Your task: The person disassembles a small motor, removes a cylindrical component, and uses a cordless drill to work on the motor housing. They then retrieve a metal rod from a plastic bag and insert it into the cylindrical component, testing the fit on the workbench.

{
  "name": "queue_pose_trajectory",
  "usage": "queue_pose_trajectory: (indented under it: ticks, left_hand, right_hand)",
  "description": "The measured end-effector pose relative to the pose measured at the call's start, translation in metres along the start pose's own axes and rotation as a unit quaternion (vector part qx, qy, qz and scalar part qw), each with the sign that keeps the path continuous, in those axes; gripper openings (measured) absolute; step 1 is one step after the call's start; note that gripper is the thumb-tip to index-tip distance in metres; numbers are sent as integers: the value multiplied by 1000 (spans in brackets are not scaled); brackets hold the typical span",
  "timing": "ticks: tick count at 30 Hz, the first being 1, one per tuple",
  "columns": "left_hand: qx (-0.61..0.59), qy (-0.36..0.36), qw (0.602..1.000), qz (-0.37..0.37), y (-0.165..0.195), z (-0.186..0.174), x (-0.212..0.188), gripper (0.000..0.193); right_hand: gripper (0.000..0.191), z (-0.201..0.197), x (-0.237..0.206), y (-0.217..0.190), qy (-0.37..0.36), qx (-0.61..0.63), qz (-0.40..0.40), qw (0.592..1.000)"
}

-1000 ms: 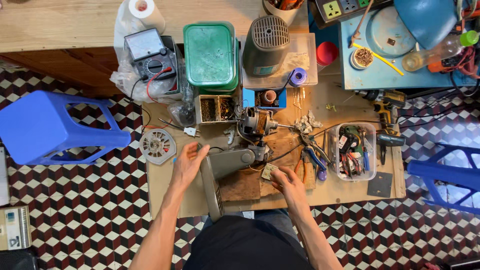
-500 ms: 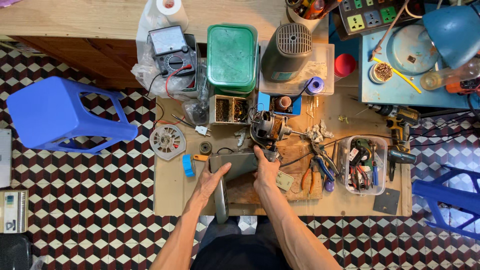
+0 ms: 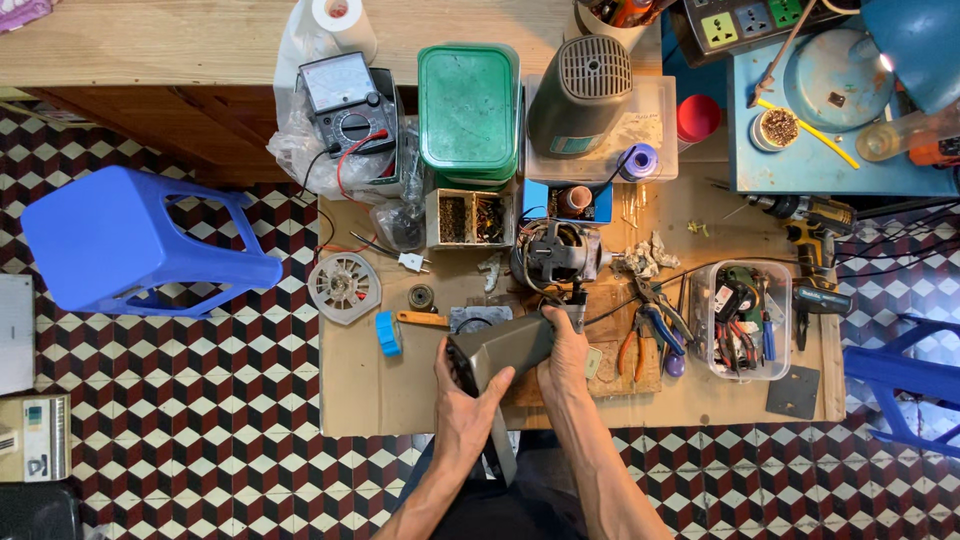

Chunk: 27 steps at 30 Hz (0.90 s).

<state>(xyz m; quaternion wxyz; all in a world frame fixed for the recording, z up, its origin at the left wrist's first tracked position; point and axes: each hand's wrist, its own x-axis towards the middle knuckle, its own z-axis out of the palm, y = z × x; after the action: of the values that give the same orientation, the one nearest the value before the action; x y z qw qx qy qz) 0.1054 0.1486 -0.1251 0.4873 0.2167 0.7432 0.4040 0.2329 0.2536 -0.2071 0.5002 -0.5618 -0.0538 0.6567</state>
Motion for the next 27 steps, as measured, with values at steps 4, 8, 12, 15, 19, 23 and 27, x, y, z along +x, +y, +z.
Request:
queue_pose_trajectory:
  ticks: [4,8,12,15,19,23,27]
  left_hand:
    - [47,5,988,149,22,1,-46,118]
    - [-19,-146,981,126,28,-4,-82,103]
    - [-43,-177,973,139,27,-2,-75,69]
    - [-25,-99,981,164,29,7,-40,56]
    - [36,-51,990,125,38,24,22,51]
    - [134,-32,942,307,56,41,93,72]
    - [204,-74,929,301,70,48,134,77]
  right_hand:
    - [25,-8,-10,-37,-23,-4,52,998]
    - [31,-27,-19,-88,-25,-48,91,994]
    - [48,-42,-34,-125,-88,-151,163,971]
    - [44,-43,-52,-134,-96,-128,206,965]
    - [45,-31,-67,-137,-192,-83,222,952]
    - [48,-17,-67,-149,-161,-120,257,945]
    - [48,-8,-57,-163,-173,-182,264,931]
